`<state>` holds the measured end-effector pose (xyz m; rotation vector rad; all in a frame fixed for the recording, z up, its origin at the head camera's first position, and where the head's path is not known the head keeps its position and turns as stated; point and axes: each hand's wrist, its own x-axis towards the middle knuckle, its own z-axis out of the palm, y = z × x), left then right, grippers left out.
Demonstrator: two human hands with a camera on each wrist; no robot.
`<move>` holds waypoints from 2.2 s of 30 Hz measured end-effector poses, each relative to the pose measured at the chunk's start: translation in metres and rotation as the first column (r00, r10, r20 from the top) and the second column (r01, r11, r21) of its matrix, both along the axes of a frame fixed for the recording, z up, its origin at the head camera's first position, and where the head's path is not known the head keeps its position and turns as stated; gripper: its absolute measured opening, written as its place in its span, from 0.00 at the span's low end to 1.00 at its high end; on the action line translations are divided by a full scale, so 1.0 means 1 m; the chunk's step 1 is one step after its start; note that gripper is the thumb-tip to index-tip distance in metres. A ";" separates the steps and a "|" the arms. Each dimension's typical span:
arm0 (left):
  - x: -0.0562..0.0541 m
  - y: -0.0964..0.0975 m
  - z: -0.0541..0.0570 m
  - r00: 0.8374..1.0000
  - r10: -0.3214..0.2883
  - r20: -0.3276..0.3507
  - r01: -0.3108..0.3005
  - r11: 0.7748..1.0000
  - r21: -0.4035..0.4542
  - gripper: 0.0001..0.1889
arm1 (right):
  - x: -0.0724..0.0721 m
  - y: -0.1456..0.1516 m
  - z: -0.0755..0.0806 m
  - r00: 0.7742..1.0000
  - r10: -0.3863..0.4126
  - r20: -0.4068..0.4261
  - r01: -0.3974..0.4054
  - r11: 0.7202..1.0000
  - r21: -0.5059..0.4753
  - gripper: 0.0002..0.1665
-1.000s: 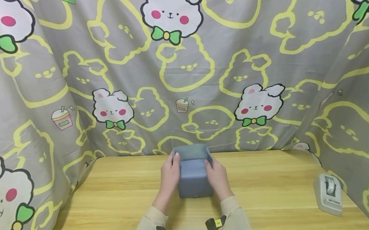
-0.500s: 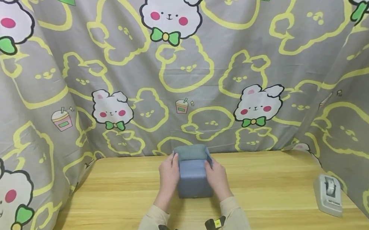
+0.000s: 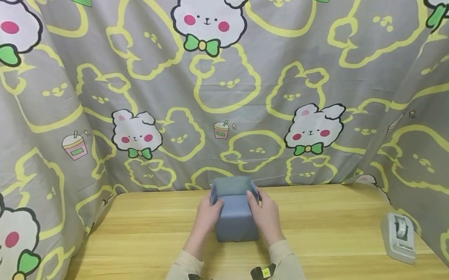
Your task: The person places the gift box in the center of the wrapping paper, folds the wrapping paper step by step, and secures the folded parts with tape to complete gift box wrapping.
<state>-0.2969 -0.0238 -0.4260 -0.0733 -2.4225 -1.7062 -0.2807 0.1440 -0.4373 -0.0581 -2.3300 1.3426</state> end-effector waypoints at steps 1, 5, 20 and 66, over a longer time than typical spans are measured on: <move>0.000 0.000 0.000 1.000 0.001 -0.002 -0.001 1.000 0.002 0.15 | 0.000 0.000 0.000 0.999 -0.006 -0.031 0.006 1.000 -0.009 0.25; 0.000 0.001 -0.001 1.000 0.001 -0.001 -0.001 1.000 0.003 0.11 | 0.001 -0.001 0.003 0.987 -0.045 -0.155 0.042 0.999 -0.020 0.22; 0.002 0.005 -0.002 1.000 -0.004 0.013 0.003 1.000 0.016 0.17 | -0.007 -0.003 0.010 0.891 -0.141 -0.430 0.196 0.977 0.086 0.13; -0.001 0.004 -0.010 0.995 -0.095 0.043 0.090 0.991 0.103 0.26 | 0.000 -0.006 0.004 0.980 0.042 0.192 -0.002 0.979 -0.206 0.20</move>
